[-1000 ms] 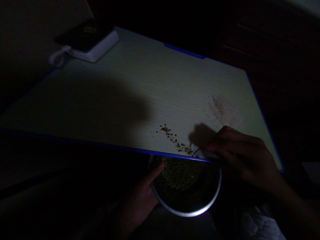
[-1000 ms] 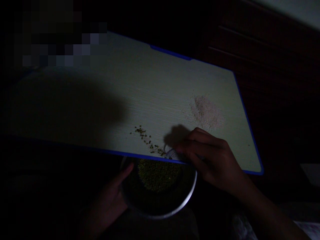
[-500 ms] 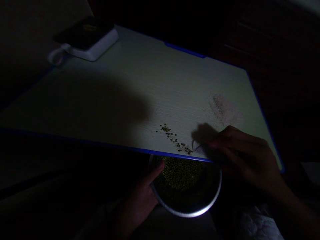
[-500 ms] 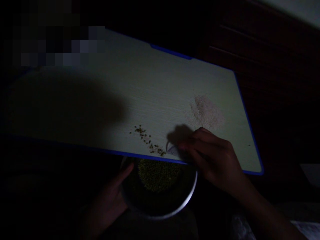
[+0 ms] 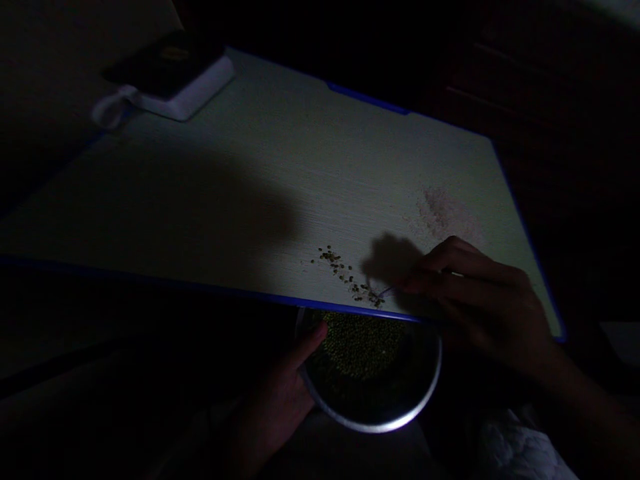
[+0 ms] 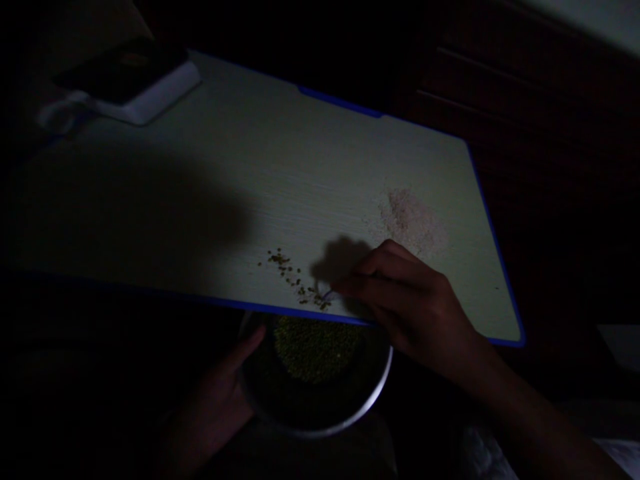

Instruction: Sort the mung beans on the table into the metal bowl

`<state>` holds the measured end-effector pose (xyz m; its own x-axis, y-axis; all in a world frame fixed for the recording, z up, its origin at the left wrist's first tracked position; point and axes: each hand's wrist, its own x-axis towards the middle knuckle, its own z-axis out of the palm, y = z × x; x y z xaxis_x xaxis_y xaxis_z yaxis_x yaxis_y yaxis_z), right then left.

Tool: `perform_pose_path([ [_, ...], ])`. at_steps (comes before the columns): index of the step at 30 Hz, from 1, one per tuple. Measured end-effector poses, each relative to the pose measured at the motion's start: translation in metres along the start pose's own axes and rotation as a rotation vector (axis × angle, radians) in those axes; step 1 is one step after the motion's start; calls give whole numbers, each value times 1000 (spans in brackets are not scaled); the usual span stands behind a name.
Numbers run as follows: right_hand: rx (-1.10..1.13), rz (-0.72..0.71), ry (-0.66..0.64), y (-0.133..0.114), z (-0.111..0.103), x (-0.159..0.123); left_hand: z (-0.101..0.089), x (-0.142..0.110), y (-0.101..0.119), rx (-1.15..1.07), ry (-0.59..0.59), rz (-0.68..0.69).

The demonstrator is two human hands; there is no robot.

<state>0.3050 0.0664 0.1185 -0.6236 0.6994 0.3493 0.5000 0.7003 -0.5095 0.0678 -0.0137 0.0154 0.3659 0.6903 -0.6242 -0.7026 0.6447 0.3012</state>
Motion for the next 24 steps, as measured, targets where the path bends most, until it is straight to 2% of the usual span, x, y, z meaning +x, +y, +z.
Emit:
perform_pose_path([
  [4,-21,-22,-23,0,-4,2,6,-8,4,9,-16,36],
  [8,-33,16,-24,0,-8,-6,8,-11,5,32,-48,108],
  [17,-30,67,5,4,-8,-18,7,-4,6,41,-38,47],
  [24,2,66,5,2,-4,-17,6,-4,3,61,-50,100],
])
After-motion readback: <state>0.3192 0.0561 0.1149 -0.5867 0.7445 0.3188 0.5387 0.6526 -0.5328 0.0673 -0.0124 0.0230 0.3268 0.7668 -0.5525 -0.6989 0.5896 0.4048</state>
